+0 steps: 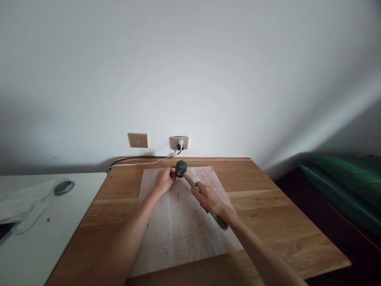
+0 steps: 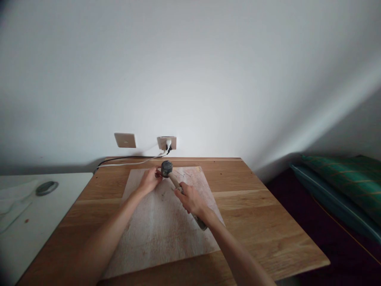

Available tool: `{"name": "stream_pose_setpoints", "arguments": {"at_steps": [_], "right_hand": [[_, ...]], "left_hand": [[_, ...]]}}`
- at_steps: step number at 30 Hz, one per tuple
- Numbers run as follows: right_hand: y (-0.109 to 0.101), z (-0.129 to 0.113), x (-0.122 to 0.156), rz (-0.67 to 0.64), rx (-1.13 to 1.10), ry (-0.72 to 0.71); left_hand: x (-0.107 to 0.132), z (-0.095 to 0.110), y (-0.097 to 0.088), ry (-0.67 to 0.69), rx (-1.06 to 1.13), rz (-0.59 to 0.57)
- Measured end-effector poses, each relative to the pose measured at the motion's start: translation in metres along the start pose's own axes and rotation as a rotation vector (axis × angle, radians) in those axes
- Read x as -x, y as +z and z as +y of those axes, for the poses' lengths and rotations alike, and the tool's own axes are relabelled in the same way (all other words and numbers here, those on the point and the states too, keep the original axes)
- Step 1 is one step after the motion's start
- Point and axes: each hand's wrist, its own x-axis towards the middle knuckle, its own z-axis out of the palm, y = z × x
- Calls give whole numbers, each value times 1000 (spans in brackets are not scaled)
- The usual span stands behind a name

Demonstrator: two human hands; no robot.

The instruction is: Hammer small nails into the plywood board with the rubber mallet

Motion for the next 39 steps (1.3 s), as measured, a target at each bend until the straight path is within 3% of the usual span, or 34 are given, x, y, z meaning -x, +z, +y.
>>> {"name": "stream_pose_setpoints", "arguments": {"at_steps": [25,29,32,34,36,39], "right_hand": [[6,2,-2,19,-19,6],[0,9,9,49,-59,-8],[-6,24,24,77,-86,-14],[-11,35,34,89,-98,-8],[-15,46,42,98,-103,3],[-18,57,49,108,-100,22]], "left_hand": [[-1,-6,3,21,-6,2],[4,1,0,53,-16,9],[12,14,-5,178,-52,59],[19,25,-8,344,-95,-14],[24,37,-9,500,-161,-202],[31,52,-3,592,-305,-413]]}}
